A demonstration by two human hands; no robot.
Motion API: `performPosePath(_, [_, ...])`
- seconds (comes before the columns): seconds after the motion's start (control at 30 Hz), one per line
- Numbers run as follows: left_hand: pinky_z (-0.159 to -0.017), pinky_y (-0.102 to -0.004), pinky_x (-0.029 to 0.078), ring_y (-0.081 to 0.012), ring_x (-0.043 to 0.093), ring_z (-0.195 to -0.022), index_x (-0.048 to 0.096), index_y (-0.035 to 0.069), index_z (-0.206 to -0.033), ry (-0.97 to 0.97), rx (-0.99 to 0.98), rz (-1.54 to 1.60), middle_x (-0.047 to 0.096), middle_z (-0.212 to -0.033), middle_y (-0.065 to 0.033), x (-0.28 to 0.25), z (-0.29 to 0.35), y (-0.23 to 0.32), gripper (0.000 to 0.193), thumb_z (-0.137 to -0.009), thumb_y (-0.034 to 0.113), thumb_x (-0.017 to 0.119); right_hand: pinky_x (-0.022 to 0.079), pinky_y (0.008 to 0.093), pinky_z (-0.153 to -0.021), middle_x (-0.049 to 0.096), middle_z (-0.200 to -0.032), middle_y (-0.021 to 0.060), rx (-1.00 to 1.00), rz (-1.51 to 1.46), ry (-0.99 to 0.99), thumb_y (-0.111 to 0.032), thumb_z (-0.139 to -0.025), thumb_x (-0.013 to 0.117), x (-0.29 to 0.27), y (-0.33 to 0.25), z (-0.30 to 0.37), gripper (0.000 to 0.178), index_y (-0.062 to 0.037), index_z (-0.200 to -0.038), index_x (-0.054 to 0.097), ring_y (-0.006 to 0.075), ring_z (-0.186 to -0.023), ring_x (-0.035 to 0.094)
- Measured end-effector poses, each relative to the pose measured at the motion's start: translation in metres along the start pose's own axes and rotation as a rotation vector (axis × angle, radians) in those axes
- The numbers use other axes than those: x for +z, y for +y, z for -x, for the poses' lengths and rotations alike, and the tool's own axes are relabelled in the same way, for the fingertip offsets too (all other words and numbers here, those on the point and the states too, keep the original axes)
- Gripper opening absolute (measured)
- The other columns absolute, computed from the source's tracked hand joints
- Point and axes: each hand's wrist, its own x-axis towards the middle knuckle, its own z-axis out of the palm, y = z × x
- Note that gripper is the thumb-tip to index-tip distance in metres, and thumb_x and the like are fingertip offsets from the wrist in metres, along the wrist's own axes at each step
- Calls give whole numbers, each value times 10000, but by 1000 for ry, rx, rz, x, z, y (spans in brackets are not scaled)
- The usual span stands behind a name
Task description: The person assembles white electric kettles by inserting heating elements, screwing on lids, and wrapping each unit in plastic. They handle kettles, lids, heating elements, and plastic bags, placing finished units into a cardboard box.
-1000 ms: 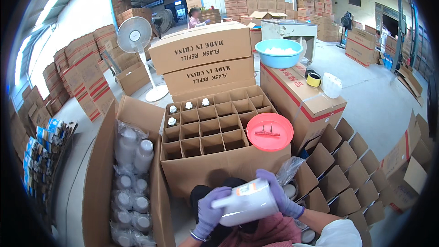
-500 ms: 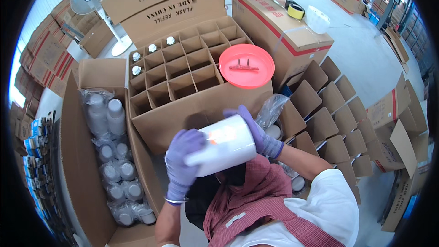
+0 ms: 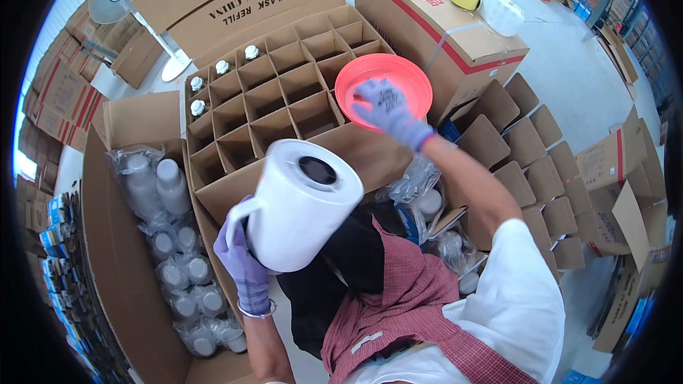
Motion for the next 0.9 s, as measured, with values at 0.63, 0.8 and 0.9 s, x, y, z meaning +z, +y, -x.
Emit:
performPosePath(0.63, [-840, -297, 566, -149, 695, -938, 661, -19, -1168, -197, -788, 730, 721, -1060, -74, 8, 101, -71, 368, -1058, 270, 461, 421, 562, -1061, 581, -1194, 95, -1280, -493, -78, -125, -741, 719, -174, -113, 67, 284, -124, -998, 599, 309, -1215, 530])
performPosePath(0.8, [-840, -297, 568, -152, 695, -933, 662, -19, -1162, -288, -1034, 778, 720, -1061, -77, 14, 145, -75, 355, -1053, 261, 475, 394, 573, -1106, 549, -1262, 113, -1426, -494, -143, -190, -677, 715, -173, -143, 107, 278, -121, -917, 591, 394, -1286, 473])
performPosePath(0.9, [-840, -297, 569, -153, 695, -931, 664, -19, -1159, -330, -1126, 786, 719, -1062, -78, 15, 165, -80, 347, -1049, 256, 483, 446, 503, -1075, 553, -1310, 135, -1472, -499, -270, -171, -783, 666, -179, -154, 127, 300, -75, -1061, 611, 394, -1258, 508])
